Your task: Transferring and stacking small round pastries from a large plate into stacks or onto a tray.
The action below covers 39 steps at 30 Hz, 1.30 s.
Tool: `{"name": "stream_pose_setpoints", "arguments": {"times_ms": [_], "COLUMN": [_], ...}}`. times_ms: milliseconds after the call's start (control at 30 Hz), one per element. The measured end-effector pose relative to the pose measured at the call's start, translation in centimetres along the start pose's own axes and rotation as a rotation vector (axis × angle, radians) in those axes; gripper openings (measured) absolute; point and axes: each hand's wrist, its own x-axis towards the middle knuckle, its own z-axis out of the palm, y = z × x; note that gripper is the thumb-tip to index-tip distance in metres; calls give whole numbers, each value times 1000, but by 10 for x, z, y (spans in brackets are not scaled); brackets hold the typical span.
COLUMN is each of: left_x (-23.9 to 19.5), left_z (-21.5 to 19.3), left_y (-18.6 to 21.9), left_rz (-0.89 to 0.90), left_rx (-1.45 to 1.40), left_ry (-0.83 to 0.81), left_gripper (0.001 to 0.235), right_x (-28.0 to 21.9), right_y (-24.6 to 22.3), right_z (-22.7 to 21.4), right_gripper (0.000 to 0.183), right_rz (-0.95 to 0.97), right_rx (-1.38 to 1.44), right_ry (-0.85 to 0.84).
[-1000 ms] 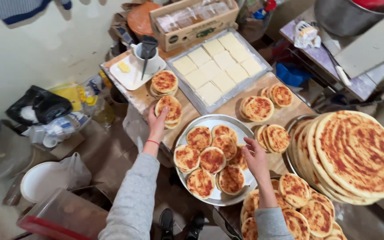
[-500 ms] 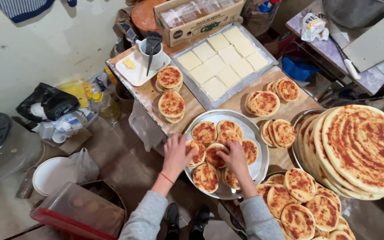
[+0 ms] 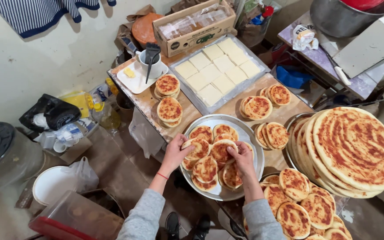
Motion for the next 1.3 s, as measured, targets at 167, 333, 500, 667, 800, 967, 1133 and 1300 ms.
{"name": "stream_pose_setpoints", "arguments": {"times_ms": [167, 333, 500, 667, 800, 967, 1133, 1300], "left_x": [14, 11, 35, 34, 24, 12, -1, -16], "left_z": [-19, -20, 20, 22, 7, 14, 51, 84], "left_y": [-28, 6, -27, 2, 5, -16, -4, 12], "left_rz": [-21, -154, 313, 109, -95, -178, -107, -585], "left_rx": [-218, -184, 389, 388, 138, -341, -555, -1235], "left_ry": [208, 60, -419, -430, -297, -209, -142, 83], "left_gripper": [27, 25, 32, 40, 34, 30, 39, 46], "right_x": [10, 6, 10, 20, 28, 19, -7, -65], "right_y": [17, 2, -13, -6, 9, -13, -13, -16], "right_z": [-16, -3, 7, 1, -14, -13, -33, 4], "right_gripper": [24, 26, 30, 30, 31, 32, 47, 71], "right_rz": [-35, -89, -28, 20, 30, 14, 128, -388], "right_rx": [126, 116, 144, 217, 540, 508, -96, -1391], "right_ry": [129, 141, -57, 4, 251, 260, 158, 185]}}
